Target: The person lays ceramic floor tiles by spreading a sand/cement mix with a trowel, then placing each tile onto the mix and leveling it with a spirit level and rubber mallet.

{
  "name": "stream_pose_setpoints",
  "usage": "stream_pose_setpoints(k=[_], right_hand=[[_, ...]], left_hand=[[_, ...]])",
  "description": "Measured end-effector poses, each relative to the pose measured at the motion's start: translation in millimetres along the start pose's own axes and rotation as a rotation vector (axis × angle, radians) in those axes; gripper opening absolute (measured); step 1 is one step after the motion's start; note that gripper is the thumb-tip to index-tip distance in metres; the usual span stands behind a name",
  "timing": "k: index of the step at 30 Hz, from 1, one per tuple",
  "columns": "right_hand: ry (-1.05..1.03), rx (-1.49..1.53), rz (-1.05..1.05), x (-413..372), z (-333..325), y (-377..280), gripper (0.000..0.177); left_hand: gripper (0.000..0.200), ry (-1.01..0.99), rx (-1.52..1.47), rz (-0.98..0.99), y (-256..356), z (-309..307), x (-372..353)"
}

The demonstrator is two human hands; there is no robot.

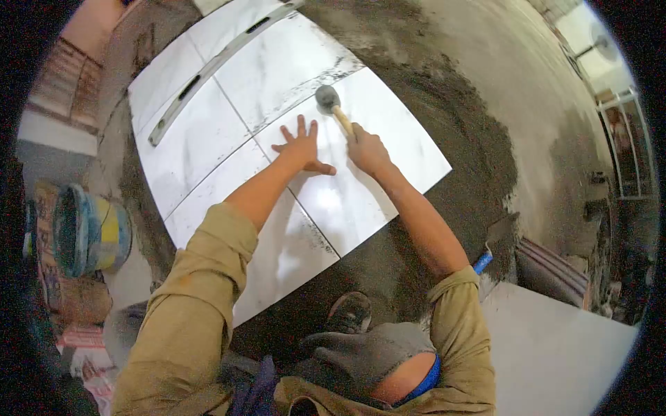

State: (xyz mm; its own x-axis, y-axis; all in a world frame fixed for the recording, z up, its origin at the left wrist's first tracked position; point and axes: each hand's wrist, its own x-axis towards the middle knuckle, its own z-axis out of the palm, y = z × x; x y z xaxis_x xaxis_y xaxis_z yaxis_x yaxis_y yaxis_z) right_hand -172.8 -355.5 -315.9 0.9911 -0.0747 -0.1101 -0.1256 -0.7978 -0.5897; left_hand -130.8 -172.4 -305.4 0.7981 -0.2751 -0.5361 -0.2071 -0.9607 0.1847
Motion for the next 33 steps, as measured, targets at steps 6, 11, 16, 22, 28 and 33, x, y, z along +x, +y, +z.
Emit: stream_pose_setpoints(k=[6, 11, 16, 22, 28, 33], right_hand=[[0.005, -0.014, -0.098, 7, -8, 12, 0.040], [0.037, 0.142, -0.085, -22, 4, -24, 0.039], [-0.023, 0.150, -0.109, -27, 32, -17, 0.039], [0.006, 0.212, -0.061, -30, 40, -14, 0.042], [-0.049, 0.006, 0.058, -31, 33, -13, 0.047], [-0.001, -0.069, -0.041, -41, 20, -10, 0.046]], left_hand=[[0.152, 0.069, -0.057, -0.018, -9, 5, -13], [0.153, 0.179, -0.148, -0.032, -31, 25, -16], [0.152, 0.161, -0.133, -0.030, -29, 21, -17], [0.153, 0.137, -0.116, -0.032, -29, 22, -12], [0.155, 0.118, -0.026, -0.010, -30, 22, -3], [0.147, 0.084, -0.015, -0.047, -23, 16, -11]])
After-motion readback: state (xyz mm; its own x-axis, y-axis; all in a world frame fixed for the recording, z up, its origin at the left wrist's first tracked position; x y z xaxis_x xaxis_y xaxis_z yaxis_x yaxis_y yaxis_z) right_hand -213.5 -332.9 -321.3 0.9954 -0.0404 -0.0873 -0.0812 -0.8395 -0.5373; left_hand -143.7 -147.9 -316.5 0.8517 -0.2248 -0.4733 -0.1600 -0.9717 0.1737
